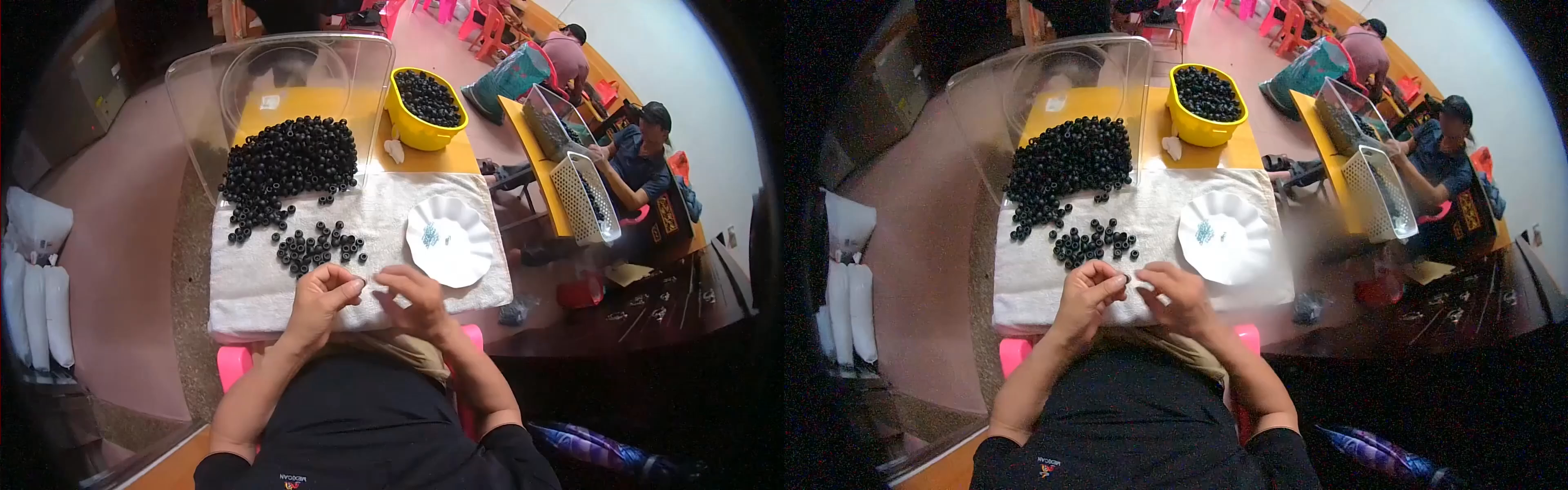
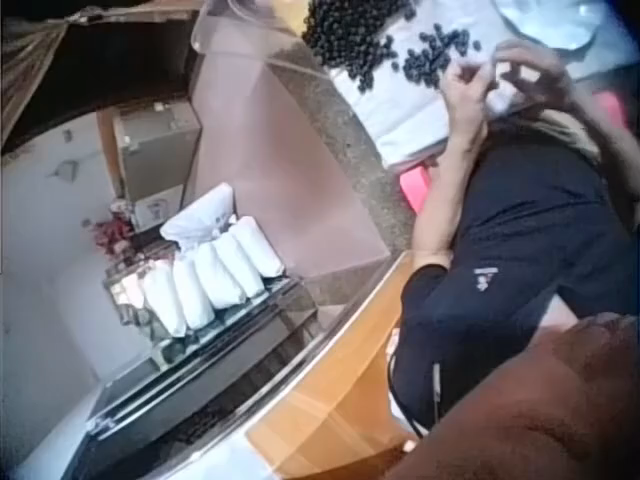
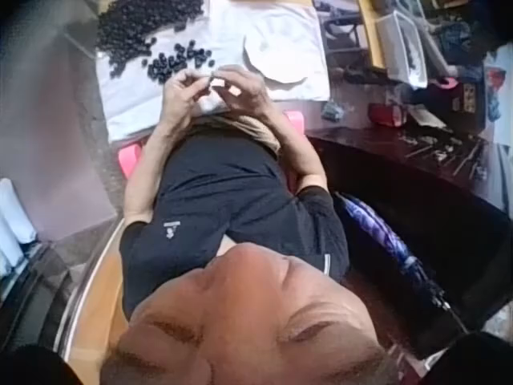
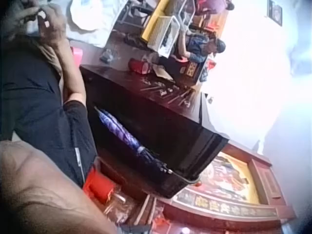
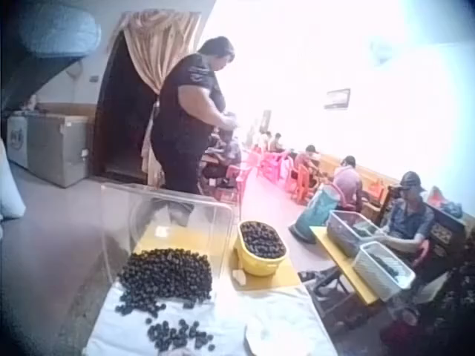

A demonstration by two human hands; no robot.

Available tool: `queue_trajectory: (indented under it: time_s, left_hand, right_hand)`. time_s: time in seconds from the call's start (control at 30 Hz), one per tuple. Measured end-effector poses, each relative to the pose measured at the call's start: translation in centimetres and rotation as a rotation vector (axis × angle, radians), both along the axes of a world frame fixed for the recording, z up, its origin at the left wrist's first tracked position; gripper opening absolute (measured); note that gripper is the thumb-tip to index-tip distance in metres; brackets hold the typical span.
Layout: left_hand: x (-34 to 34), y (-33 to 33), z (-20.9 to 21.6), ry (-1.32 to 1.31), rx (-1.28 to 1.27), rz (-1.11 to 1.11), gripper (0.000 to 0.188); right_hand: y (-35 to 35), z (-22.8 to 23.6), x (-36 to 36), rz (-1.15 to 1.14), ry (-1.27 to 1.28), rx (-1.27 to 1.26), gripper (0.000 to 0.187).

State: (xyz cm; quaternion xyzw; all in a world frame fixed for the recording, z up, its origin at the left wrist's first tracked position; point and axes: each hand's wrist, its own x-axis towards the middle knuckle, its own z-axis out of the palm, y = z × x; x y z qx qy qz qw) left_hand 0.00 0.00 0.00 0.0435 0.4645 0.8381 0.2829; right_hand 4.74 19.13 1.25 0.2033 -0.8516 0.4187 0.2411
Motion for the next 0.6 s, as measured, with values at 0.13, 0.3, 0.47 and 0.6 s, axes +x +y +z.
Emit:
queue_trajectory:
  time_s: [0.13,0.3,0.47,0.6]
  left_hand:
    - [0.1,0.3,0.2,-0.002,-0.001,0.033,0.011]
    - [0.1,0.1,0.0,-0.004,-0.021,0.008,0.012]
    - [0.3,0.2,0.2,0.006,-0.029,0.002,0.012]
    - [0.3,0.2,0.2,0.008,-0.032,-0.016,0.012]
  right_hand:
    - [5.8,1.5,0.2,-0.235,-0.147,0.093,0.022]
    - [11.3,0.9,-1.5,-0.528,-0.238,0.396,0.019]
    - [11.2,1.3,-2.1,-0.529,-0.313,0.475,0.017]
    - [11.2,0.7,-2.5,-0.536,-0.407,0.437,0.013]
